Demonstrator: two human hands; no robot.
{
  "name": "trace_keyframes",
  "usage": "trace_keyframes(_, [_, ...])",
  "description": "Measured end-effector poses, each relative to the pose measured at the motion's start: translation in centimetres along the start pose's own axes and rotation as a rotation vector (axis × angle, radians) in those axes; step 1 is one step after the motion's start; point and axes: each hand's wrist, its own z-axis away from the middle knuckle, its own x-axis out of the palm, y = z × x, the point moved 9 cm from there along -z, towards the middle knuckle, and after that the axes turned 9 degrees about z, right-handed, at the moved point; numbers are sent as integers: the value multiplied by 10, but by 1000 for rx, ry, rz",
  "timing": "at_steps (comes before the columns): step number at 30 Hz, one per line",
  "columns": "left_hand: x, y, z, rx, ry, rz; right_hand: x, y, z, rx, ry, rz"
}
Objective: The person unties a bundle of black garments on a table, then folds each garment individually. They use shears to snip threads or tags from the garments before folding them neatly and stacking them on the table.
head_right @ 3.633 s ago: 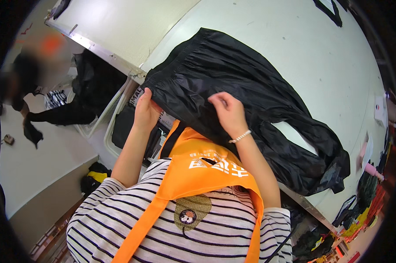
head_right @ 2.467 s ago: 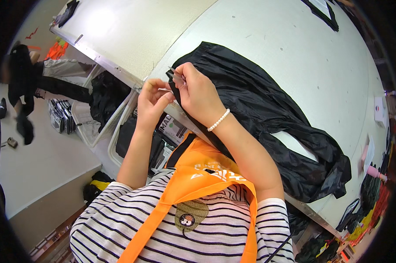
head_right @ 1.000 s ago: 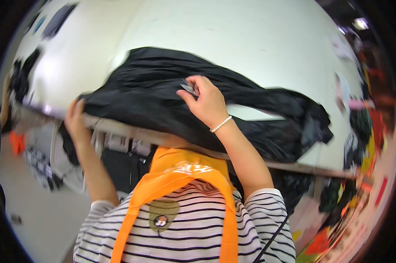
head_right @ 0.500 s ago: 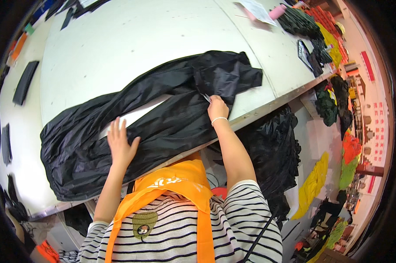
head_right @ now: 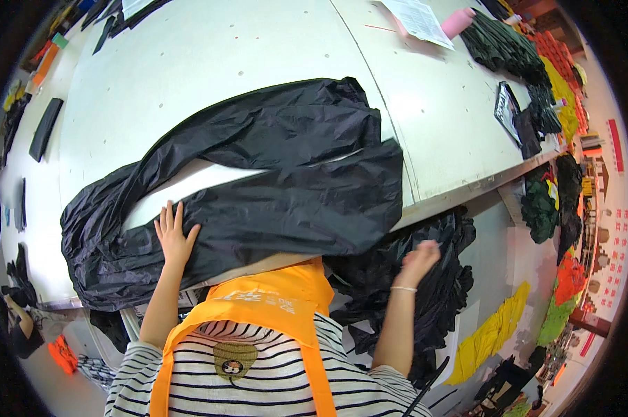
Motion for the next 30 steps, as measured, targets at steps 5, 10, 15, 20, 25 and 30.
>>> trace_keyframes(5, [-2,2,23,-103,-25,-56,109,-82,-186,-463,-242,727])
trace_keyframes(10, [-36,-24,40,-248,127,-40,217,-76,-273,-426,-230,1303])
trace_keyframes(15, [-65,-115,85,-426,201,-172,292,-113,-254,-758,-302,1142])
trace_keyframes(20, [-101,-188,65,-527,242,-242,371,-113,-121,-113,-1049,1282])
trace_keyframes(25, [-102,-266,28,-728,162,-183,439,-154,-94,-321,-1126,710])
trace_keyframes(30, [-69,-313,34,-889,-5,130,430,-399,3,-808,-1110,12])
